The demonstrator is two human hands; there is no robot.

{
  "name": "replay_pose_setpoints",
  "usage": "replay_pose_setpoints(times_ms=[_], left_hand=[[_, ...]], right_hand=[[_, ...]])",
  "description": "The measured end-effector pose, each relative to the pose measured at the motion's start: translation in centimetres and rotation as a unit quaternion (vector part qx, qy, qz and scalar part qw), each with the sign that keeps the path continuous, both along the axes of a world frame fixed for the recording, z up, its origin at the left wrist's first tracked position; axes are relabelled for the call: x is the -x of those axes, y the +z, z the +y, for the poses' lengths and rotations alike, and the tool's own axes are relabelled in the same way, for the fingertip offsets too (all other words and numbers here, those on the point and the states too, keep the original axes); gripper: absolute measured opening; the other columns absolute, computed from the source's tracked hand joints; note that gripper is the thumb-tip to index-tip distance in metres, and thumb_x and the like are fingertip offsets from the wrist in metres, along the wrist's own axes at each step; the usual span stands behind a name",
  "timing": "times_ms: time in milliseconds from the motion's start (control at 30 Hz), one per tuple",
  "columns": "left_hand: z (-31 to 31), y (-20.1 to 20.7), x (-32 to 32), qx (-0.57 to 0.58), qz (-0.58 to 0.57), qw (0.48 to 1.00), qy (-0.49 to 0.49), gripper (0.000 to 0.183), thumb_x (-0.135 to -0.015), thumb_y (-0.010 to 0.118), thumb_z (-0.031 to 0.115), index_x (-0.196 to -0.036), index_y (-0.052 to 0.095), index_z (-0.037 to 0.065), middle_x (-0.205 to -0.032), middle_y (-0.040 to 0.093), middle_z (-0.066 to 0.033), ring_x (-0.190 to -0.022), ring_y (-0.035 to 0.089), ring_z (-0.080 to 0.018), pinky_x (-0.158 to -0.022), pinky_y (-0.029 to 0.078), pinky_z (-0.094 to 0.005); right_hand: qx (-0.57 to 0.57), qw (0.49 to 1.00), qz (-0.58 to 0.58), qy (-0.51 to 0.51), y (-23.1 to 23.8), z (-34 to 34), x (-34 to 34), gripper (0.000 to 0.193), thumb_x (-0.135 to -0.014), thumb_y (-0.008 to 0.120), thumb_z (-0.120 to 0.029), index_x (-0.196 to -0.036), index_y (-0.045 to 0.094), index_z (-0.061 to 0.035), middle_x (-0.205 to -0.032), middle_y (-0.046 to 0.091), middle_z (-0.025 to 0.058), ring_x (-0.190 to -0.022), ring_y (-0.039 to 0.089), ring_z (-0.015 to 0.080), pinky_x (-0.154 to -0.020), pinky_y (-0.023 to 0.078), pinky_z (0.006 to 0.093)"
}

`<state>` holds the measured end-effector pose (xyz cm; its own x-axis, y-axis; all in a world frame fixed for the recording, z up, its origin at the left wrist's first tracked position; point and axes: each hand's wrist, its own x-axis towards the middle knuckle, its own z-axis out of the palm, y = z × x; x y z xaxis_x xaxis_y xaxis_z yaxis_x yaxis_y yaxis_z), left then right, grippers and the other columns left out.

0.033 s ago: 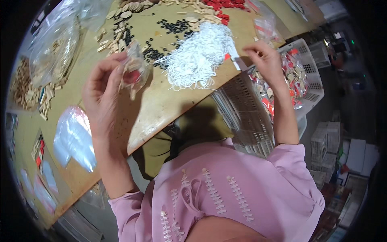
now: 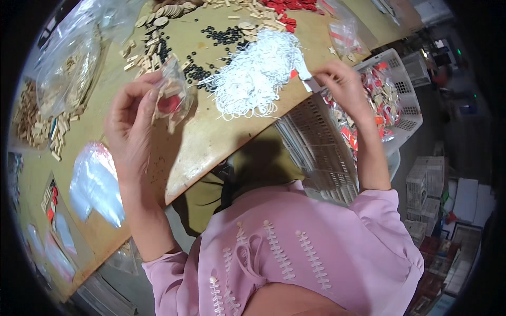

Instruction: The person assembles small craft kits by picking wooden pieces, black beads, and white strings from a table, placing them into clear plastic bags, and adding a red flag sticker. The person repeats this process multiple times, organizing the components into separate bags.

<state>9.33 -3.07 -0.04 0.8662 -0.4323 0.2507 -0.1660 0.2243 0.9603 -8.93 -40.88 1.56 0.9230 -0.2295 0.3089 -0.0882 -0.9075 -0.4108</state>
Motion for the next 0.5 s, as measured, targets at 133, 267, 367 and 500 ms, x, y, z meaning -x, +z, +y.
replay_pose_setpoints(times_ms=[133,267,367,500], left_hand=[[0.2,-0.5,-0.7,-0.035,-0.042,0.998,-0.022,0.009,-0.103,0.064,0.008,-0.106,0.067,0.0,-0.129,0.067,-0.0149,-0.121,0.063,-0.0203,-0.109,0.046,-0.0357],[0.3,-0.5,-0.6,-0.049,-0.04,0.998,-0.026,0.008,-0.103,0.064,0.007,-0.106,0.066,-0.001,-0.128,0.066,-0.0155,-0.117,0.064,-0.0195,-0.106,0.047,-0.0341],[0.3,-0.9,-1.1,-0.059,-0.038,0.997,-0.034,0.01,-0.103,0.063,0.007,-0.108,0.066,-0.001,-0.13,0.065,-0.0166,-0.121,0.065,-0.0225,-0.109,0.047,-0.0369],[0.2,-0.9,-1.0,-0.075,-0.042,0.996,-0.025,0.01,-0.103,0.063,0.007,-0.107,0.066,-0.002,-0.129,0.066,-0.0166,-0.119,0.065,-0.0223,-0.108,0.048,-0.0367]], right_hand=[[0.068,0.996,0.038,0.04,-1.7,0.3,2.2,0.028,-0.092,0.071,-0.009,-0.12,0.07,-0.0029,-0.114,0.068,0.0132,-0.104,0.066,0.0292,-0.091,0.053,0.0375],[0.052,0.997,0.058,-0.005,-2.5,-1.2,1.3,0.032,-0.094,0.071,-0.012,-0.125,0.068,-0.005,-0.122,0.066,0.0135,-0.109,0.066,0.0301,-0.092,0.053,0.0384],[0.012,0.999,0.018,0.035,-3.6,-2.0,-0.2,0.027,-0.088,0.074,-0.012,-0.114,0.07,-0.0037,-0.108,0.068,0.0141,-0.104,0.064,0.0338,-0.087,0.053,0.0412],[-0.054,0.994,0.053,0.077,-3.4,-3.5,-1.6,0.022,-0.087,0.075,-0.012,-0.106,0.069,-0.0025,-0.101,0.066,0.0121,-0.097,0.065,0.0298,-0.084,0.053,0.0381]])
